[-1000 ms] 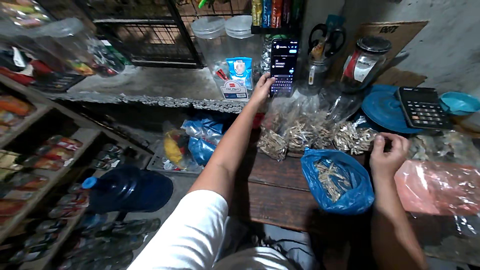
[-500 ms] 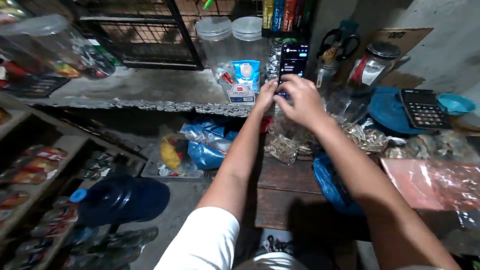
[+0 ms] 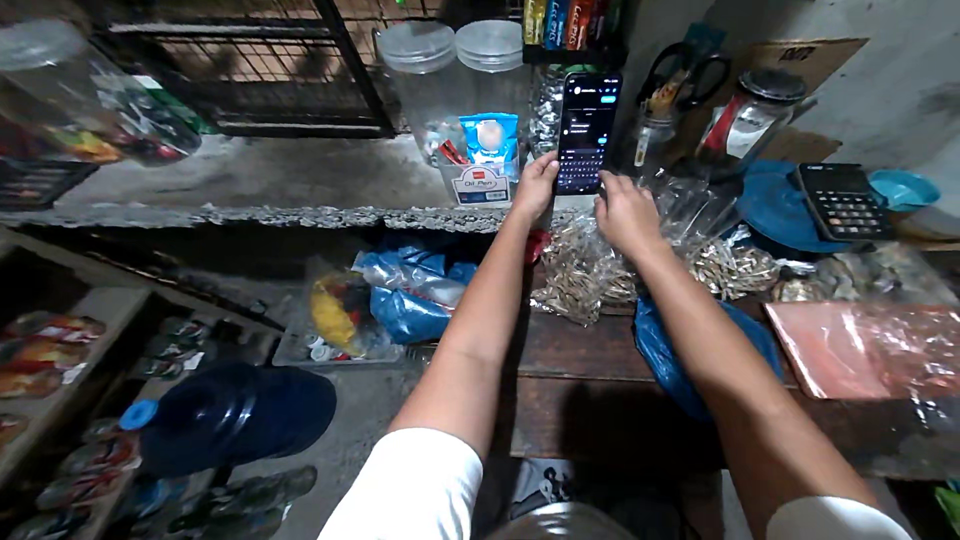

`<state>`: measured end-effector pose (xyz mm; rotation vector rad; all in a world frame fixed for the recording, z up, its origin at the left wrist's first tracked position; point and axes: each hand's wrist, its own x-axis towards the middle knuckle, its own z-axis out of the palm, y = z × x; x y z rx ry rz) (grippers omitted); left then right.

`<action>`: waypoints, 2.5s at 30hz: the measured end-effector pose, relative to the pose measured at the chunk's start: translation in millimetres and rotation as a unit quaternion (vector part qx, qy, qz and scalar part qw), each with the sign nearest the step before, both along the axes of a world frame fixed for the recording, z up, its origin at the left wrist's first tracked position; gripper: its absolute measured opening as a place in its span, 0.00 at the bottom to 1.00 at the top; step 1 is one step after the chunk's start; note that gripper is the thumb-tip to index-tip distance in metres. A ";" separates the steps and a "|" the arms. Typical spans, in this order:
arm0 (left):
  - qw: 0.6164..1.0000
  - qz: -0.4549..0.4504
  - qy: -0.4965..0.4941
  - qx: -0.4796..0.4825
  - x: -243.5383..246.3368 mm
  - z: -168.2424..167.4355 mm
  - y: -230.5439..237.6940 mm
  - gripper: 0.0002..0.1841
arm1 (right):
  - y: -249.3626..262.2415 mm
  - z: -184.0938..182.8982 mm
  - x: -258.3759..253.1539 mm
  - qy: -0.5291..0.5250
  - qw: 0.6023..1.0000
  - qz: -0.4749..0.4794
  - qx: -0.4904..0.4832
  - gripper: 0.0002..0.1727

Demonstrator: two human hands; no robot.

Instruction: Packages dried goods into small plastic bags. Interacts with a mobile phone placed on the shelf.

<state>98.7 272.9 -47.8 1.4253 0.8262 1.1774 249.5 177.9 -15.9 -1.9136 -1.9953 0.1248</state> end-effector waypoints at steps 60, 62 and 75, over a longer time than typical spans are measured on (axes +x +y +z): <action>1.000 -0.003 -0.031 0.003 0.8 0.5 -2.7 0.21 | 6.5 9.3 -22.1 -0.085 0.991 -0.008 -0.104 0.50; 1.000 -0.002 -0.023 0.004 0.3 1.6 -3.9 0.21 | 4.8 5.4 -19.3 -0.068 0.994 -0.010 -0.082 0.44; 1.000 0.005 -0.013 0.006 -0.8 -0.4 -1.9 0.22 | 3.2 -1.7 -2.8 -0.027 0.998 -0.033 -0.040 0.31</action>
